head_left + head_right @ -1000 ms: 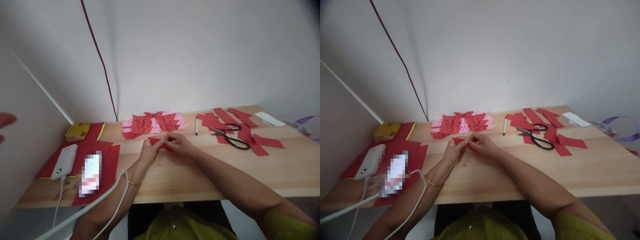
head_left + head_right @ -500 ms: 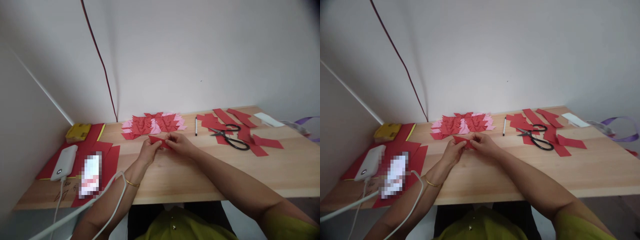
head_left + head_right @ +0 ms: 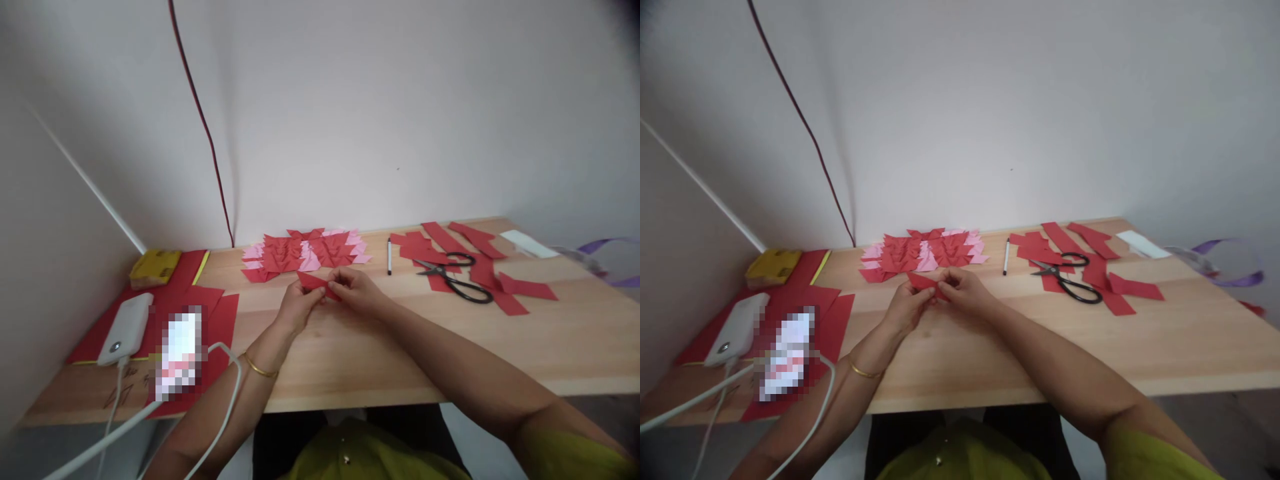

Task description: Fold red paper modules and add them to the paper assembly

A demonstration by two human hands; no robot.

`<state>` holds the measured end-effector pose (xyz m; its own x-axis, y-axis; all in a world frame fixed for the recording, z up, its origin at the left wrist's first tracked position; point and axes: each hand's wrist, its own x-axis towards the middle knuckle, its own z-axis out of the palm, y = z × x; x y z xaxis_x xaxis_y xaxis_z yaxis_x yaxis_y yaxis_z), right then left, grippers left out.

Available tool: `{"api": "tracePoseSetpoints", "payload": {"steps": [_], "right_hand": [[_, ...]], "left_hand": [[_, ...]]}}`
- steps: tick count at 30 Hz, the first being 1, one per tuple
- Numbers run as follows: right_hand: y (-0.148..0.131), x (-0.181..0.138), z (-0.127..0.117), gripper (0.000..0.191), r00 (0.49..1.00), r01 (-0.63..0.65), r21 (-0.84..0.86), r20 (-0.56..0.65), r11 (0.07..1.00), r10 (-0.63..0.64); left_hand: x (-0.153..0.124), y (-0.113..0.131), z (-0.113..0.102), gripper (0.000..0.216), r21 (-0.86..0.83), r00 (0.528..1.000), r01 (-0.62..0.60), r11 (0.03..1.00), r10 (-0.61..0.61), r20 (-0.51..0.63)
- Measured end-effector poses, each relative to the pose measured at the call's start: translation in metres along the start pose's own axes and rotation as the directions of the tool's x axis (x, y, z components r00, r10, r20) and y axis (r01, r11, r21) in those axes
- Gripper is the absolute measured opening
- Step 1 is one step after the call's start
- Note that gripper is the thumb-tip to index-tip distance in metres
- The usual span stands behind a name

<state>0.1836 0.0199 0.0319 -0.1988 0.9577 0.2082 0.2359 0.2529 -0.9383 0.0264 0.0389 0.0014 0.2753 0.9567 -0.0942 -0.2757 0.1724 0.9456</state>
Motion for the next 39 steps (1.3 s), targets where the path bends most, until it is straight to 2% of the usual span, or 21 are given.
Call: {"api": "tracePoseSetpoints", "payload": {"steps": [6, 12, 16, 22, 26, 28, 33, 35, 39], "right_hand": [[0.001, -0.001, 0.001, 0.012, 1.0, -0.012, -0.01, -0.016, 1.0, 0.012], [0.002, -0.001, 0.001, 0.014, 1.0, -0.006, -0.022, 0.015, 1.0, 0.006], [0.003, 0.0, -0.001, 0.021, 0.999, -0.033, 0.029, 0.033, 0.999, 0.032], [0.002, 0.001, -0.003, 0.029, 0.999, -0.049, 0.045, 0.023, 0.998, 0.048], [0.0, 0.001, -0.005, 0.029, 0.995, -0.053, 0.14, 0.09, 0.989, 0.04], [0.001, 0.002, -0.006, 0.03, 0.993, -0.074, 0.186, 0.101, 0.98, 0.056], [0.008, 0.004, -0.009, 0.033, 0.995, -0.095, 0.146, -0.002, 0.985, 0.096], [0.012, 0.004, -0.009, 0.031, 0.998, -0.065, 0.124, -0.016, 0.99, 0.068], [0.018, 0.004, -0.007, 0.026, 0.999, 0.02, 0.007, -0.045, 1.0, -0.02]], "left_hand": [[-0.001, -0.001, 0.001, 0.026, -0.029, 0.999, 0.007, 1.0, -0.005, 0.047], [-0.003, 0.003, 0.004, 0.025, 0.062, 1.0, -0.005, 0.998, 0.006, -0.014], [-0.004, 0.006, 0.003, 0.026, 0.005, 1.0, -0.01, 1.0, 0.009, 0.018], [-0.001, 0.007, 0.0, 0.023, -0.012, 0.996, -0.085, 0.996, 0.084, -0.018], [-0.001, 0.007, 0.0, 0.028, -0.012, 0.991, -0.13, 0.991, 0.13, -0.007], [-0.003, 0.009, 0.002, 0.031, -0.03, 0.993, -0.12, 0.992, 0.12, 0.006], [-0.007, 0.012, 0.013, 0.028, 0.086, 1.0, -0.008, 0.996, 0.007, 0.017], [-0.004, 0.011, 0.019, 0.027, 0.084, 0.999, 0.04, 0.996, -0.038, -0.023], [0.002, 0.004, 0.023, 0.024, 0.106, 0.997, 0.06, 0.993, -0.055, -0.049]]}}
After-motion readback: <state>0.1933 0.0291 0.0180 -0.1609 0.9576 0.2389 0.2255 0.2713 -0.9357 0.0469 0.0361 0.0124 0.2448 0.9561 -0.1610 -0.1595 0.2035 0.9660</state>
